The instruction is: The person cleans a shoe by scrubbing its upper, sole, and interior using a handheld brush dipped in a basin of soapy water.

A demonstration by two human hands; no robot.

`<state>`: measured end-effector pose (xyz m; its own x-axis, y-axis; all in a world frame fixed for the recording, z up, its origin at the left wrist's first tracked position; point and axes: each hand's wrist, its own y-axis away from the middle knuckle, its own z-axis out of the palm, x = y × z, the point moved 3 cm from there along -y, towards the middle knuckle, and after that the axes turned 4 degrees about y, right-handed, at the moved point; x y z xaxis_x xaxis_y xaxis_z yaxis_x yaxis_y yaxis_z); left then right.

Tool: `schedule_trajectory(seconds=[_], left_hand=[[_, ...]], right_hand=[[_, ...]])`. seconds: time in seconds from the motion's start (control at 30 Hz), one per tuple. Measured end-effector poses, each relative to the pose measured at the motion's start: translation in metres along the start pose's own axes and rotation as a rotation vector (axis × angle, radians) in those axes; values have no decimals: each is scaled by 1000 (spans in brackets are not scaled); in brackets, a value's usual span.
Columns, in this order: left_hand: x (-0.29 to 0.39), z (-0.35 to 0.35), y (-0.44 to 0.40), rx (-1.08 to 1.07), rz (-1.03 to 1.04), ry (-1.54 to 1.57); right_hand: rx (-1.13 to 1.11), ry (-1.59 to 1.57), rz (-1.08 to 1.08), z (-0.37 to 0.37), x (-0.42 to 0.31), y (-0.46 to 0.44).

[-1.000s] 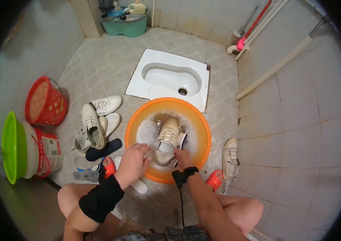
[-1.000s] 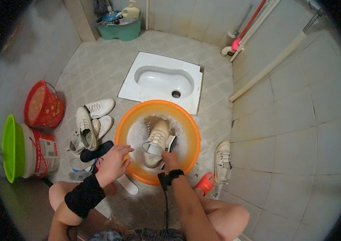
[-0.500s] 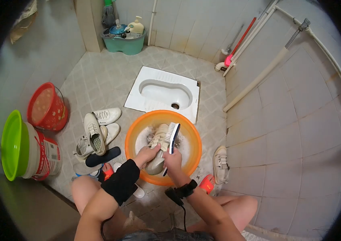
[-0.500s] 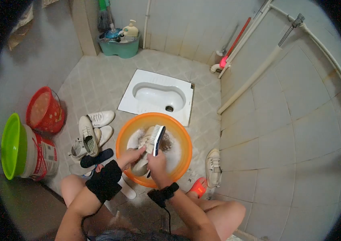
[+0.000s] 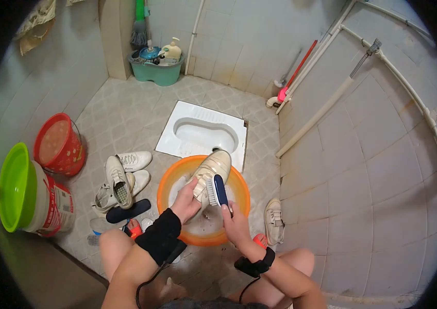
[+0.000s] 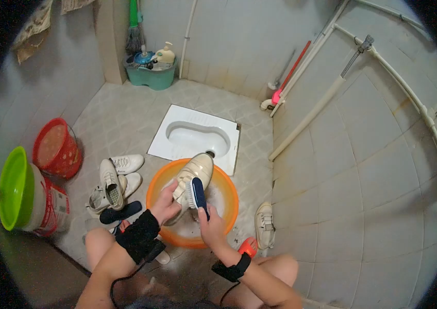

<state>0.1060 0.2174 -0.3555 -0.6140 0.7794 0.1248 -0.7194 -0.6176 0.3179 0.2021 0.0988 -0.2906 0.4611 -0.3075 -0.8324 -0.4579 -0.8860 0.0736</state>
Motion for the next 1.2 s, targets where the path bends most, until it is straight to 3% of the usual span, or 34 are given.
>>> schedule_trajectory(seconds=[0.03,0.1,0.13,0.23,0.3,0.4,0.53,0.6,0.77,0.83,0.97,1.03,1.1,1.2], left_hand=[[-1,1,-2,-4,1,0],[-1,3,2,132,1,-138],[-3,6,3,111,-17,-171],[-10,20,13,116,-51,-196],[-15,12,11,129,-66,-216],[-14,5,11,181,-21,-289],[-14,29,23,88,-58,-273],[-14,28,25,162,-17,-489],[-9,23,28,173,-27,-367],[-11,39,29,143,-24,-406],[-4,11,21,153,-42,-399],[-3,18,23,144,-45,-380],[-5,31,21,29,-86,-265],[-4,20,14,44,-68,-244]], right_hand=[[2,2,-4,-4,-2,-2],[-70,464,-171,-5,-14,-1],[-17,411,-294,0,-9,-1],[144,431,-163,-19,8,-41],[141,368,-90,-27,9,-44],[-98,449,-297,-3,2,-9],[65,563,-142,-30,5,-43],[58,535,-209,-20,7,-32],[61,514,-362,-22,16,-26],[189,480,-334,-35,13,-37],[47,520,-319,-18,14,-9],[39,382,-391,-24,11,-11],[175,354,-365,-40,9,-29],[174,501,-268,-37,14,-25]])
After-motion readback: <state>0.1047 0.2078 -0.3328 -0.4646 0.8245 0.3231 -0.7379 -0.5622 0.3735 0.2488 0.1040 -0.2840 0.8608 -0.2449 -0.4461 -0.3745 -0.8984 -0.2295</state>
